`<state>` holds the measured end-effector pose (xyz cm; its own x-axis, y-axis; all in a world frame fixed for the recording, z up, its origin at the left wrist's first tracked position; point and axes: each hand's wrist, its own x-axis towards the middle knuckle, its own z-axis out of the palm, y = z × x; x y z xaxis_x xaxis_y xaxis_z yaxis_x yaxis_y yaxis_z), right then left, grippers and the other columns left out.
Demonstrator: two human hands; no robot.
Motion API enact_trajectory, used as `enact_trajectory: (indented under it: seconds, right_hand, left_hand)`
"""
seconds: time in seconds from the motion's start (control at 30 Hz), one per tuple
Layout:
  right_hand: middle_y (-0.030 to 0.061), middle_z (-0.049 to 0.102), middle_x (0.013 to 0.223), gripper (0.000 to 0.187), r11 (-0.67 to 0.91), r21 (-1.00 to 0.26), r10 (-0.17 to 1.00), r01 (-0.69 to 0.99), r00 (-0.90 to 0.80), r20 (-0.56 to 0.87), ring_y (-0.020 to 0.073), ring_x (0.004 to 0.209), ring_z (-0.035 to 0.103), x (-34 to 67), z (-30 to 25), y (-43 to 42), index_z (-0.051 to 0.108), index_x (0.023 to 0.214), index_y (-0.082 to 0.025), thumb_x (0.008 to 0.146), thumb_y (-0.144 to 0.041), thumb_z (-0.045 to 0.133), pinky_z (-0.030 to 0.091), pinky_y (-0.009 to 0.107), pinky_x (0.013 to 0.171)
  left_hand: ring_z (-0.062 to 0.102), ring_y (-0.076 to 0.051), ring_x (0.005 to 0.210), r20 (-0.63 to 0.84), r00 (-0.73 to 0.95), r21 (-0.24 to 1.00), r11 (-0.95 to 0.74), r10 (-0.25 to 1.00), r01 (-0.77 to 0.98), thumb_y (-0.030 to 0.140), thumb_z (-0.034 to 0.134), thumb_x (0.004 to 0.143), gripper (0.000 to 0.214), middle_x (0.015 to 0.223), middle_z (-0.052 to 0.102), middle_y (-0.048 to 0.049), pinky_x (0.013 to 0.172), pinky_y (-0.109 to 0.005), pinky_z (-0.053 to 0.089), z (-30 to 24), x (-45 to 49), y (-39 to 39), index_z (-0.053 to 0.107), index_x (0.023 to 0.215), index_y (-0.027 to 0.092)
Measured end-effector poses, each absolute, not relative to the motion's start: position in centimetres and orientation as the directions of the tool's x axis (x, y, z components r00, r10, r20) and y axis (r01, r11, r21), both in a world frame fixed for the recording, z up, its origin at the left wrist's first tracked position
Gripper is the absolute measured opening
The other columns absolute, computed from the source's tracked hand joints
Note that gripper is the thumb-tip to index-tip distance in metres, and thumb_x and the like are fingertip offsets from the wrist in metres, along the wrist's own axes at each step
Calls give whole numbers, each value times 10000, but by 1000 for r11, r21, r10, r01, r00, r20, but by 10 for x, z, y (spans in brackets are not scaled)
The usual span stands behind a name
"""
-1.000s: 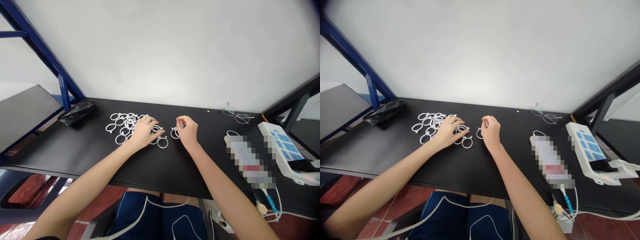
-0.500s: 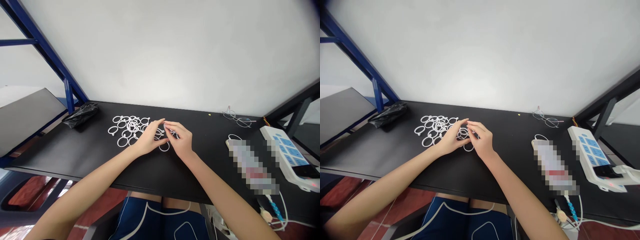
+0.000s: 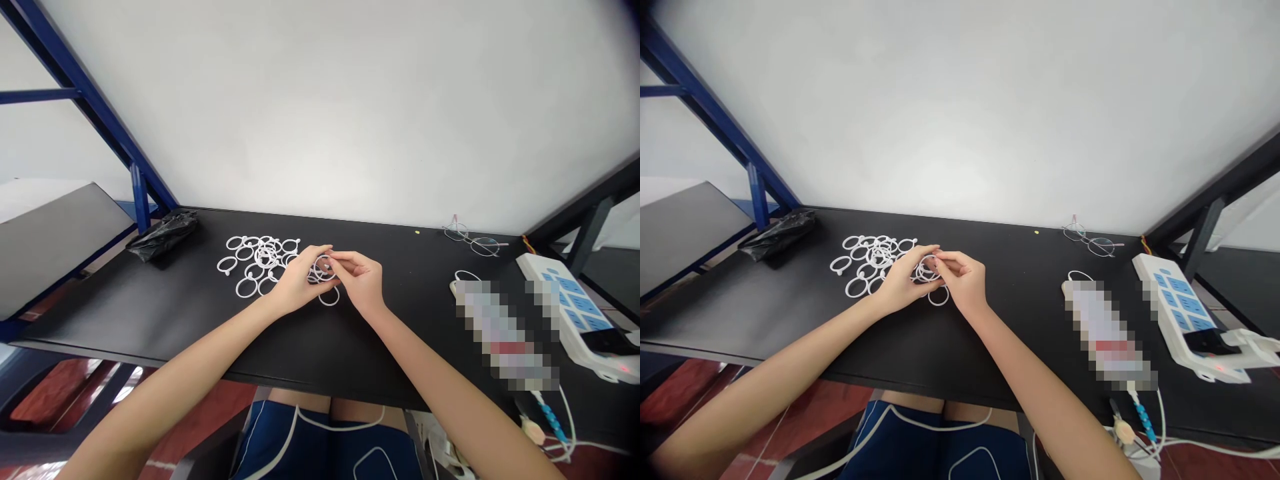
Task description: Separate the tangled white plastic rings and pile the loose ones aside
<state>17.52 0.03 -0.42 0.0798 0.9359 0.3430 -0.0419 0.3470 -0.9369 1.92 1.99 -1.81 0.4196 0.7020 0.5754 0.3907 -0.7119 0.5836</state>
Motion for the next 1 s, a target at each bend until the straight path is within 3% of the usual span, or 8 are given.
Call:
enact_trajectory:
  seconds: [0.13,0.27,0.43,0.6,0.77,0.9,1.0]
  right_hand:
    - [56,777,783,152,334,-942,939,-28,91,330,264,764,765,175,-6,1,739,819,-197,756,-334,756,649,340,610]
    - [42,767,740,169,349,-937,935,-14,74,347,244,702,758,176,-3,1,741,807,-205,790,-373,728,646,342,617]
    - [25,768,781,193,359,-932,933,-53,21,359,214,703,750,175,-3,0,751,863,-205,779,-379,744,658,344,664]
    - [36,761,797,206,364,-931,930,-43,-33,365,205,701,738,172,-6,-2,745,853,-202,820,-401,703,647,326,644]
    - [25,731,750,230,334,-941,942,-47,-23,336,199,687,720,171,-11,-4,718,887,-208,804,-422,719,628,317,629]
    - [25,686,776,205,386,-920,922,69,9,388,171,671,685,172,-12,-4,700,835,-210,820,-414,699,591,276,567]
    - [24,656,794,221,409,-908,912,94,-7,410,156,662,661,173,-12,-3,685,811,-208,840,-426,670,572,258,534]
  left_hand:
    - [608,-127,746,567,466,585,-731,679,352,328,662,878,484,1125,598,-89,786,-349,560,-18,19,21,477,1310,212]
    - [620,-145,789,528,417,666,-665,740,337,364,603,913,359,1077,628,-86,719,-304,545,-12,21,21,541,1221,191]
    - [629,-184,926,444,361,762,-558,820,329,386,492,967,278,1057,665,-75,809,-322,516,-4,20,18,590,1132,185]
    - [607,-153,750,414,391,796,-535,822,281,391,354,1012,341,903,665,-49,707,-288,495,-6,20,17,587,1108,161]
    - [637,-171,820,435,468,711,-613,769,345,384,328,1025,337,972,677,-67,744,-294,486,-6,19,17,574,1112,171]
    - [658,-199,856,468,538,521,-710,701,473,348,317,1034,326,1085,696,-94,817,-353,456,-9,17,19,536,1200,174]
    - [658,-202,872,505,560,418,-754,657,507,313,282,1043,333,1083,707,-100,844,-371,425,-12,17,21,560,1146,161]
